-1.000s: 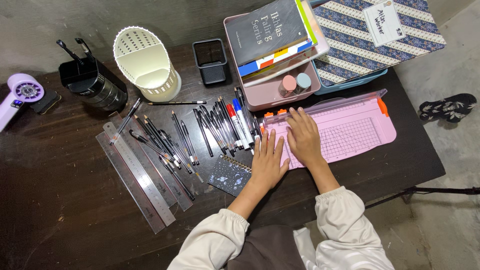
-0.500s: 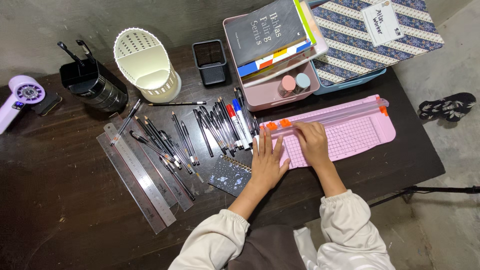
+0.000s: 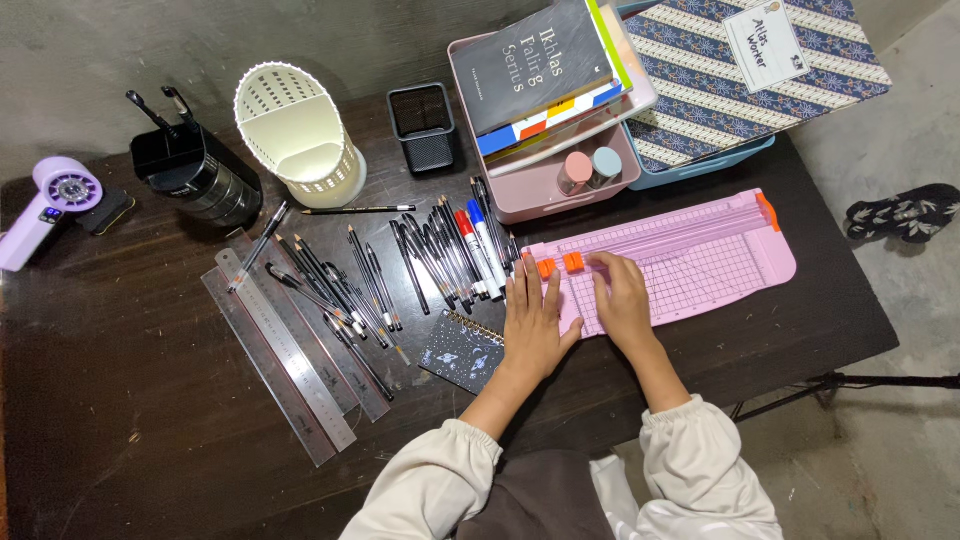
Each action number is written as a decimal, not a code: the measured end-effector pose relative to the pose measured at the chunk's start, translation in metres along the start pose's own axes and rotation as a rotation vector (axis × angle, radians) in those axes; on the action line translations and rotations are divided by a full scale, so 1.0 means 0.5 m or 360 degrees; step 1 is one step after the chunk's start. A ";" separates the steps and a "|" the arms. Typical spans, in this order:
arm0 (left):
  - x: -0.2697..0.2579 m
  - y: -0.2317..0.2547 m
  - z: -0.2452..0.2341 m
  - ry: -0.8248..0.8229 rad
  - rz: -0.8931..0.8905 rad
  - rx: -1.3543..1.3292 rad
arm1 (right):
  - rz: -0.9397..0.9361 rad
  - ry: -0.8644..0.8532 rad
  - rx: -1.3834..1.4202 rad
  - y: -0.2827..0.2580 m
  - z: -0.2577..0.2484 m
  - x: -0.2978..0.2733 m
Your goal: The person organizes stationery items on a dark wooden desk. They handle small containers, placing them into a pink tray, and then sort through a pile of pens and pencils, picking them up and placing them into a black pen holder.
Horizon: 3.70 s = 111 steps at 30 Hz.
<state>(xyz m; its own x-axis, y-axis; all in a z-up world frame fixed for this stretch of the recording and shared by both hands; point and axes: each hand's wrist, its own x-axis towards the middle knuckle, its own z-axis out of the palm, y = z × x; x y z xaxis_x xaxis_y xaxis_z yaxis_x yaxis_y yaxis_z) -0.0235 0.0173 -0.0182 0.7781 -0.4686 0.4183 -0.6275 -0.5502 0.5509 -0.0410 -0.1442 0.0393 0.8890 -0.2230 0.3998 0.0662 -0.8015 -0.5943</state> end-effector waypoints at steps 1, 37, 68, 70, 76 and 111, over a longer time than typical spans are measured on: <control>-0.001 0.000 0.001 0.0005 -0.0010 0.0008 | -0.0046 0.0019 -0.0046 -0.005 0.009 -0.001; 0.097 -0.025 0.010 -0.0351 -0.0198 0.0422 | 0.0551 -0.0239 -0.0905 0.144 0.058 0.065; -0.067 -0.234 -0.353 0.0272 -0.0687 0.0354 | -0.0093 -0.0438 -0.0425 -0.079 0.163 -0.007; -0.085 -0.247 -0.359 0.0270 -0.0804 0.0351 | -0.0193 -0.0527 -0.0421 -0.110 0.199 -0.014; -0.083 -0.240 -0.323 0.0294 -0.0701 0.0386 | -0.0317 -0.0716 -0.0414 -0.166 0.257 -0.003; -0.057 -0.243 -0.259 0.0462 -0.0558 0.0323 | -0.0517 -0.0603 -0.0376 -0.230 0.251 0.022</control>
<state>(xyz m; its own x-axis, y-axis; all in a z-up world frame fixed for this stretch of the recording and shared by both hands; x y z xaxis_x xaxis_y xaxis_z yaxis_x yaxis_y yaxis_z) 0.0342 0.1871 -0.0033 0.9008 -0.0357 0.4328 -0.2973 -0.7771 0.5547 0.0180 0.0150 0.0247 0.9436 0.2366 0.2314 0.2994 -0.9083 -0.2922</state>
